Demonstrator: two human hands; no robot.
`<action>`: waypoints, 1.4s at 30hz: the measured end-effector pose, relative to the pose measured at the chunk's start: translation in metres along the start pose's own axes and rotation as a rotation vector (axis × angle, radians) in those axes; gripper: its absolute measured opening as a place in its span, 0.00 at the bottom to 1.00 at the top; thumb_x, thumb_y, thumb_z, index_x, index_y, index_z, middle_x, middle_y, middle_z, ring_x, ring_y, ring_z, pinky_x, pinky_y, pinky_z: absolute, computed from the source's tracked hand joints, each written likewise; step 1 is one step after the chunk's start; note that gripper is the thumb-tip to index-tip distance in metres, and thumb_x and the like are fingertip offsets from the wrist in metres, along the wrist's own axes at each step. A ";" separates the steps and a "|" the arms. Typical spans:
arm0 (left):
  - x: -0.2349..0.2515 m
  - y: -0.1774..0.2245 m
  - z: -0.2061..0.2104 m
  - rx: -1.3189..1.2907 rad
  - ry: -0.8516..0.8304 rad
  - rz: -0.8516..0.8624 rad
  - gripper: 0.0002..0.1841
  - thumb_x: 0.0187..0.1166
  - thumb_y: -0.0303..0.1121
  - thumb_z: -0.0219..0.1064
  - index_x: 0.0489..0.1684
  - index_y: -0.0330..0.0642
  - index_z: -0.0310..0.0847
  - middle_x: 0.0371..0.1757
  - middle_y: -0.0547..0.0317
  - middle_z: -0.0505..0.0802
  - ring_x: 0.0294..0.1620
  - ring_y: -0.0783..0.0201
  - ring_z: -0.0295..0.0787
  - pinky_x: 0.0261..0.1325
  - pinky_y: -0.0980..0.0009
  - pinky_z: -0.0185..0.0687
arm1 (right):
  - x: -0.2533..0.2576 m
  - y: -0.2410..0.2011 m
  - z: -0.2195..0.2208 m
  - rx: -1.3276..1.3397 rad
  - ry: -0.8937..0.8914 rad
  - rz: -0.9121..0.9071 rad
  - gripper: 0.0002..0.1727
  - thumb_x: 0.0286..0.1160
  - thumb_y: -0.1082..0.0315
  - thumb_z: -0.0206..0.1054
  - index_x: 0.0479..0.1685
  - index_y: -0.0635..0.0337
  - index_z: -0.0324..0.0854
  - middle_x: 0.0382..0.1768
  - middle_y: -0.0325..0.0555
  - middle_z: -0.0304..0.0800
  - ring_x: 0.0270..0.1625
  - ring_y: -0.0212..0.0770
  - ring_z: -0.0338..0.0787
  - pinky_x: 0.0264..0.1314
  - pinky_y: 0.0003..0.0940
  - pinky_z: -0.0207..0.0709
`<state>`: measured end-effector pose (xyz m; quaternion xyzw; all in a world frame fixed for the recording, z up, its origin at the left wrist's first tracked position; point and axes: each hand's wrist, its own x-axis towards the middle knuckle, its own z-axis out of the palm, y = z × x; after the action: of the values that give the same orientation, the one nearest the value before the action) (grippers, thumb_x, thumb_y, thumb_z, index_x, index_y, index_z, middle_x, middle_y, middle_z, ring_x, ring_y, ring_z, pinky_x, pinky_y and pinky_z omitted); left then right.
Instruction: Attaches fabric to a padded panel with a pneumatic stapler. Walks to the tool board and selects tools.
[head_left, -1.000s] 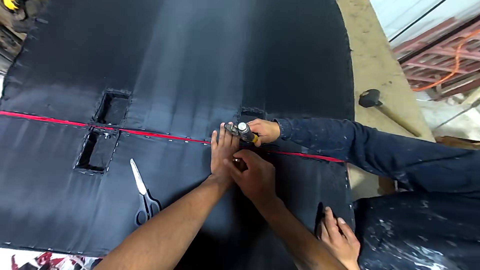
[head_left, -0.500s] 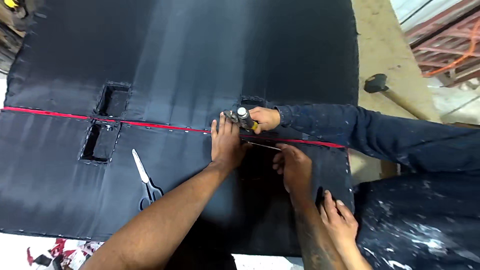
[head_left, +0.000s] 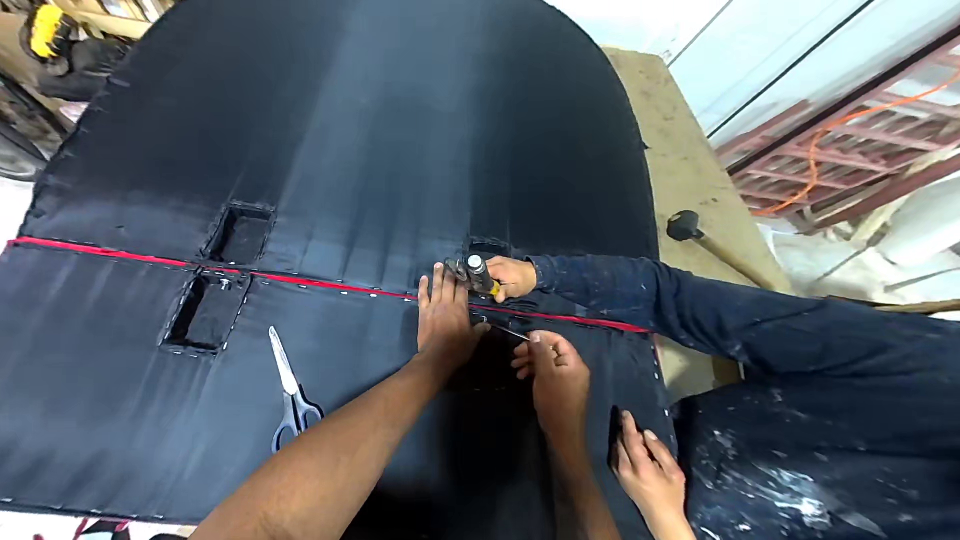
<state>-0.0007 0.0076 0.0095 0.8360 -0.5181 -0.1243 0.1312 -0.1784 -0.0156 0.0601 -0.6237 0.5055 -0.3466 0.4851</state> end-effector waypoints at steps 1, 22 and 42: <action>0.000 0.001 0.000 0.000 -0.002 0.001 0.51 0.63 0.74 0.66 0.84 0.48 0.70 0.92 0.53 0.66 0.96 0.48 0.42 0.93 0.37 0.29 | -0.004 -0.007 0.006 -0.070 -0.004 -0.052 0.13 0.85 0.61 0.61 0.50 0.60 0.86 0.32 0.45 0.94 0.27 0.42 0.93 0.27 0.38 0.90; 0.000 -0.005 0.014 0.107 0.156 0.048 0.25 0.86 0.37 0.54 0.82 0.44 0.71 0.91 0.51 0.67 0.95 0.47 0.47 0.93 0.41 0.41 | 0.010 -0.014 0.070 -0.519 -0.103 -0.529 0.14 0.72 0.50 0.74 0.38 0.50 0.92 0.30 0.31 0.92 0.31 0.26 0.90 0.33 0.29 0.88; -0.055 -0.021 -0.055 -0.143 -0.138 0.080 0.49 0.71 0.70 0.64 0.90 0.48 0.64 0.95 0.56 0.60 0.97 0.49 0.41 0.94 0.37 0.35 | 0.016 0.024 0.001 0.227 0.039 0.325 0.22 0.95 0.57 0.50 0.39 0.65 0.80 0.14 0.39 0.77 0.10 0.32 0.73 0.10 0.27 0.70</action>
<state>0.0124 0.0707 0.0571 0.7928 -0.5485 -0.2128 0.1593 -0.1805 -0.0309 0.0362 -0.4684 0.5664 -0.3304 0.5922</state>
